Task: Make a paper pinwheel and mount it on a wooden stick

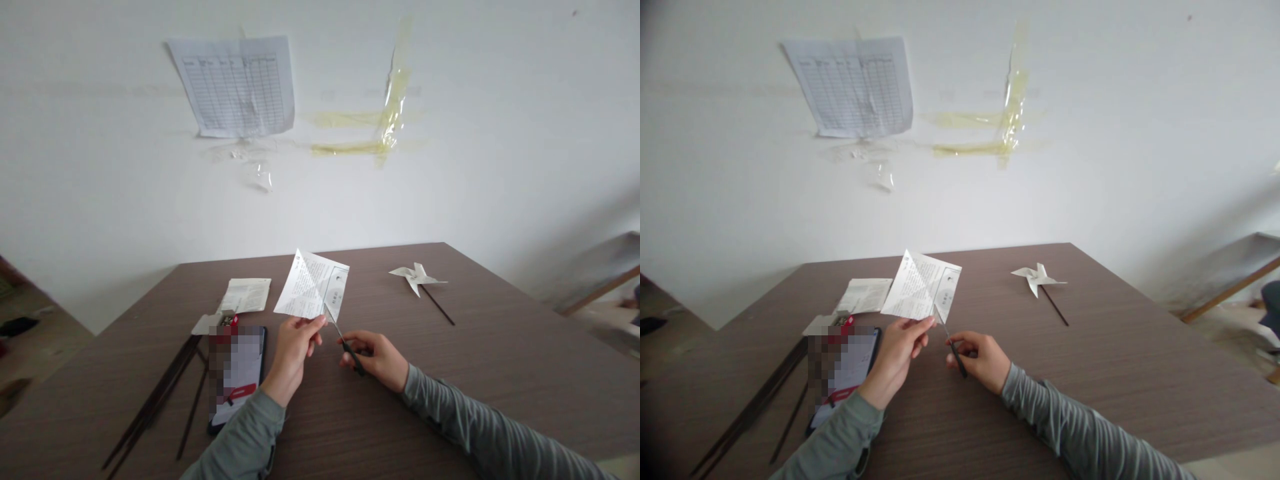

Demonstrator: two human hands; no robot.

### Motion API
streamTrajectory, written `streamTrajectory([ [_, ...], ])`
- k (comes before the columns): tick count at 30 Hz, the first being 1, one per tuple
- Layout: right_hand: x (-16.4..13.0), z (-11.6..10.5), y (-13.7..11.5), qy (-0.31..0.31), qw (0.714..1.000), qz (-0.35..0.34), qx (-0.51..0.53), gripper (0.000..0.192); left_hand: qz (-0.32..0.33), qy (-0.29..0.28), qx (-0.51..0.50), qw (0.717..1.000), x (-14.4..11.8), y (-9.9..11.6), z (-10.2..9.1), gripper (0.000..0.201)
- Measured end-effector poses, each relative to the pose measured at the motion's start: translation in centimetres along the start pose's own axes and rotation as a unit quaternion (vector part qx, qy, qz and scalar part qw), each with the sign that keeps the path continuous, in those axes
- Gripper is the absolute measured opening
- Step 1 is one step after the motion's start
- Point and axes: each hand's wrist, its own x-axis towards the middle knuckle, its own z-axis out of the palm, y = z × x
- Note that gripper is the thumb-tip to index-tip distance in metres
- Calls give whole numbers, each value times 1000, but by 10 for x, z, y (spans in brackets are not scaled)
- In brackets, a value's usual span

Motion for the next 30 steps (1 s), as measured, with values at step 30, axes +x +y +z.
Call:
streamTrajectory([
  [30, 4, 1, 5, 9, 1000, -6, 9, 78, -14, -33, 15, 999, 2, 0, -3, 41],
])
